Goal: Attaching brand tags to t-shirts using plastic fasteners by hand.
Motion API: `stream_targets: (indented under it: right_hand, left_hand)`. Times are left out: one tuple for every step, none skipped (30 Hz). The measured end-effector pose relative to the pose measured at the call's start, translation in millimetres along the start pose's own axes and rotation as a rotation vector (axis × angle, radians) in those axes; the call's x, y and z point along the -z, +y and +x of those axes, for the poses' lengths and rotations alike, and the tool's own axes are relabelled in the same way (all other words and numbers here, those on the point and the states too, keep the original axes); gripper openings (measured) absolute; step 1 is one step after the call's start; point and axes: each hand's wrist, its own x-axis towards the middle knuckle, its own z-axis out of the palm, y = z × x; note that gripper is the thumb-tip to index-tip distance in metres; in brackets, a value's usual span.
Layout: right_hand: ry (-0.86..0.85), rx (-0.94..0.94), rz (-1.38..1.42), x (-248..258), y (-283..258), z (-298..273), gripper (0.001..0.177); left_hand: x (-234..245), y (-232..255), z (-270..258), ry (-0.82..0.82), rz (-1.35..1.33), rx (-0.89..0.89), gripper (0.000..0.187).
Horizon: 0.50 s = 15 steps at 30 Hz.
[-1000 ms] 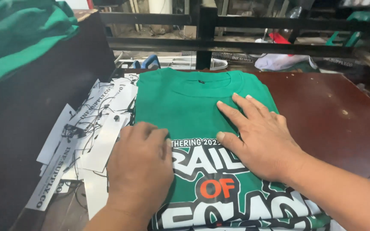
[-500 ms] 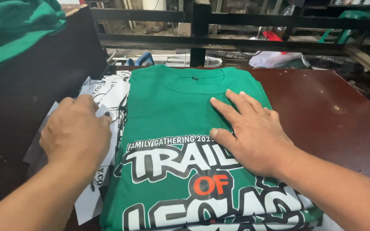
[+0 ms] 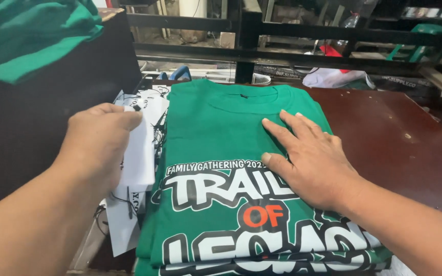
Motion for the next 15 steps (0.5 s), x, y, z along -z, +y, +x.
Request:
stream_targets:
  right_hand:
    - [-0.005, -0.003, 0.000, -1, 0, 0, 0.073]
    - [-0.004, 0.000, -0.003, 0, -1, 0, 0.073]
    - [0.001, -0.003, 0.003, 0, -1, -1, 0.073]
    - [0.007, -0.006, 0.009, 0, -1, -1, 0.073]
    - [0.009, -0.007, 0.008, -4, 1, 0, 0.073]
    - [0.075, 0.012, 0.013, -8, 4, 2, 0.070]
    - [0.140, 0.033, 0.016, -11, 7, 3, 0.068]
    - [0.140, 0.033, 0.013, -12, 7, 4, 0.068]
    - [0.374, 0.211, 0.095, -15, 7, 6, 0.054]
    - [0.611, 0.387, 0.176, -17, 7, 7, 0.040]
    - [0.606, 0.389, 0.178, -9, -14, 4, 0.040]
    - [0.402, 0.189, 0.436, 0, -35, 0, 0.042]
    - [0.185, -0.015, 0.682, 8, -55, -3, 0.044]
    - [0.181, -0.017, 0.686, 12, -64, -2, 0.044]
    - [0.061, -0.123, 1.002, 15, -74, 1, 0.044]
  left_hand:
    - [-2, -2, 3, -0.011, -0.152, 0.073, 0.012]
    - [-2, 7, -7, -0.009, -0.156, 0.074, 0.012]
    - [-2, 16, -16, -0.079, -0.237, 0.124, 0.009]
    - [-2, 26, -27, -0.149, -0.318, 0.174, 0.010]
    - [-6, 23, -25, -0.150, -0.319, 0.172, 0.010]
    - [-11, 19, -23, -0.146, -0.198, 0.086, 0.005]
    - [-15, 16, -22, -0.140, -0.080, 0.001, 0.006]
    - [-20, 16, -27, -0.141, -0.083, 0.002, 0.006]
    - [-25, 15, -32, -0.159, 0.116, -0.082, 0.007]
    - [-30, 15, -36, -0.178, 0.315, -0.166, 0.014]
    - [-33, 17, -45, -0.176, 0.317, -0.161, 0.014]
    - [-37, 20, -54, -0.195, 0.299, -0.151, 0.014]
    - [-42, 22, -63, -0.216, 0.284, -0.142, 0.015]
    - [-48, 16, -62, -0.216, 0.289, -0.140, 0.015]
    - [-52, 9, -60, -0.183, 0.312, -0.258, 0.011]
